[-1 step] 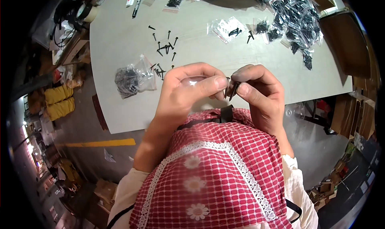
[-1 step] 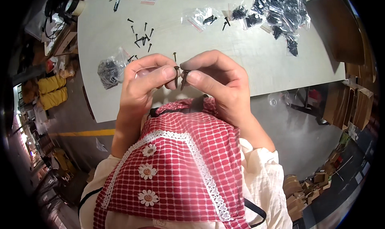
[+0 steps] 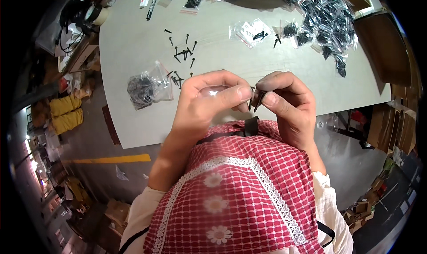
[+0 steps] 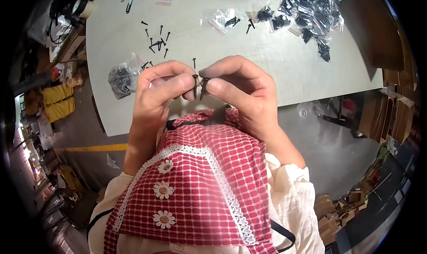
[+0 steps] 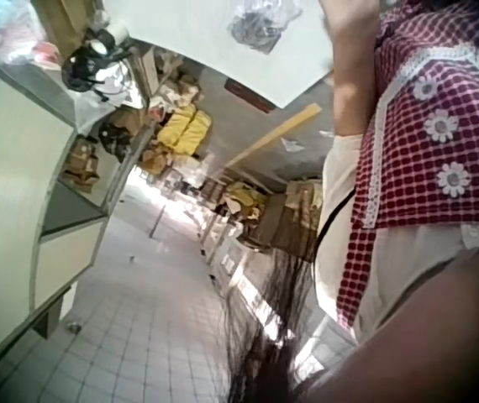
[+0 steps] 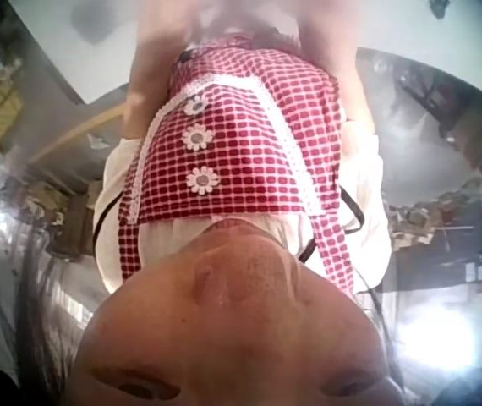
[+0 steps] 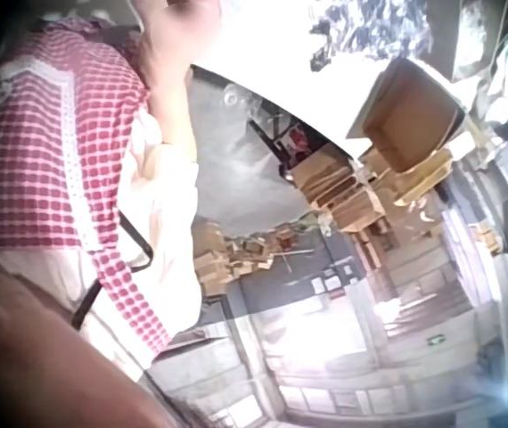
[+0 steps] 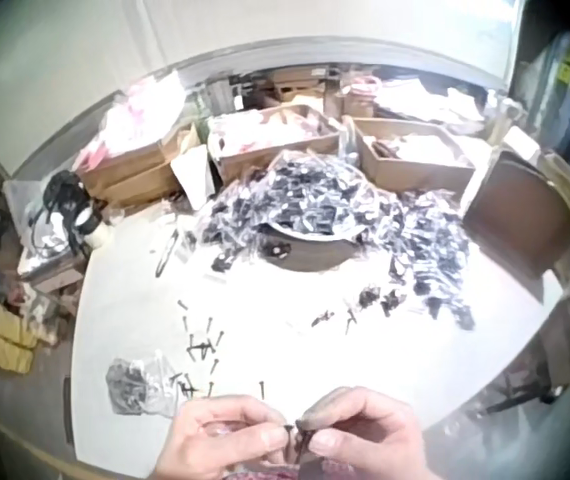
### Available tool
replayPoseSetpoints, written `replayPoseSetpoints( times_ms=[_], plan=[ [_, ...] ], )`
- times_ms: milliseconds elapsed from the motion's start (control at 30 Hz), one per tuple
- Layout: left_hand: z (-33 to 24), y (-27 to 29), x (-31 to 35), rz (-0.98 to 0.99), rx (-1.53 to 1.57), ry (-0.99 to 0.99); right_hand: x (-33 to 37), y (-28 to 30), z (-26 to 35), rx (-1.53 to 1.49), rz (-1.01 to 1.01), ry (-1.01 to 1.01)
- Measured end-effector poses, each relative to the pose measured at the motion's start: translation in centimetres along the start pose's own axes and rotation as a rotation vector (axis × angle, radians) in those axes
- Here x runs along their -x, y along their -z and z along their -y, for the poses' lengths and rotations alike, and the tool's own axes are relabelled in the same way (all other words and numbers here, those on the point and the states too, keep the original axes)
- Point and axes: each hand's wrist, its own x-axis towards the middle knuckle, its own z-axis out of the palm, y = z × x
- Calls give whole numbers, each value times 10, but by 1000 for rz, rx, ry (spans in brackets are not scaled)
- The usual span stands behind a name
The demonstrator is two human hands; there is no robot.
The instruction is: The person sorts small black screws on a table, picking them up from a plastic bag and arranging them into small groups. They handle the screws one at a time, occasionally placing them back into the bag or repositioning them on the table.
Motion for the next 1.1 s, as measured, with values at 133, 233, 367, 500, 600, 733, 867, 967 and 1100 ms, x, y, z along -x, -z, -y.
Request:
replayPoseSetpoints(
  times_ms=[133,233,367,500,600,733,867,967,1100],
  plan=[
    [-1,-2,6,-5,3,19,0,0,0,14,51,58],
    [-2,-3,8,6,0,6,0,3,-1,51,80,90],
    [-2,-5,11,-2,-3,6,2,2,0,59,71,72],
    [-3,-4,14,1,-5,4,3,1,3,71,82,49],
    [-2,-3,14,14,15,6,3,0,5,88,67,35],
    [-2,-9,15,-11,48,-11,3,-1,8,79,52,2],
    [2,-3,14,20,89,-12,3,-2,7,62,47,0],
    [3,-2,13,23,87,-10,2,-1,5,62,46,5],
    [2,-2,13,14,67,-4,1,-1,4,52,52,12]
  ],
)
